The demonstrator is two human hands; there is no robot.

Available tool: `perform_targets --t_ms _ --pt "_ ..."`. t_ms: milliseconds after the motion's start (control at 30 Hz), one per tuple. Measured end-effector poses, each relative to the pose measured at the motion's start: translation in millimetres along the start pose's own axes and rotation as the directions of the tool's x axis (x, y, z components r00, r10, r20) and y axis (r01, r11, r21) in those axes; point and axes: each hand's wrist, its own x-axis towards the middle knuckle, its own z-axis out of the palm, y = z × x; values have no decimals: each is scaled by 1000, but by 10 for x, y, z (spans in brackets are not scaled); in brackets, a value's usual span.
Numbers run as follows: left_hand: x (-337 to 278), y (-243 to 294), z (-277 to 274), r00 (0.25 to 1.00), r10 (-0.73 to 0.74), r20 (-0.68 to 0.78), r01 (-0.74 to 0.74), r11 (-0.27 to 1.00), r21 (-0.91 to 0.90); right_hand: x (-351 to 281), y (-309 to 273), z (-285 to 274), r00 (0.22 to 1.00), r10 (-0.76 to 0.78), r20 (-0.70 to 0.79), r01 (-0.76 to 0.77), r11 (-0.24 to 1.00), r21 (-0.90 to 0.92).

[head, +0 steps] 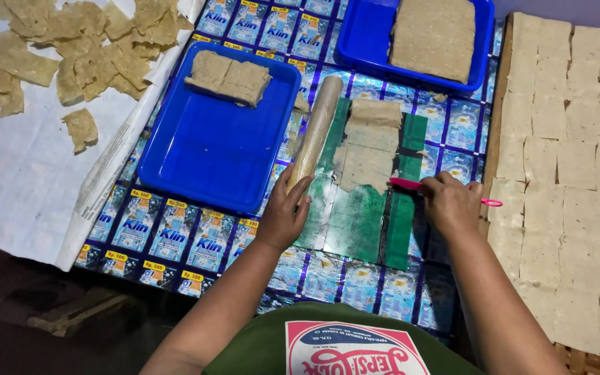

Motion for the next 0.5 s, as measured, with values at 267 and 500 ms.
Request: perform_targets --t_ms 267,500 --pt "2 -41 17 1000 -19 16 19 1000 4 138 -205 -126 998 -56 -16 57 997 49" --pt "-11 -39 27 999 -27 18 27 1000 14 234 -404 -50 996 -87 -15 88 993 81"
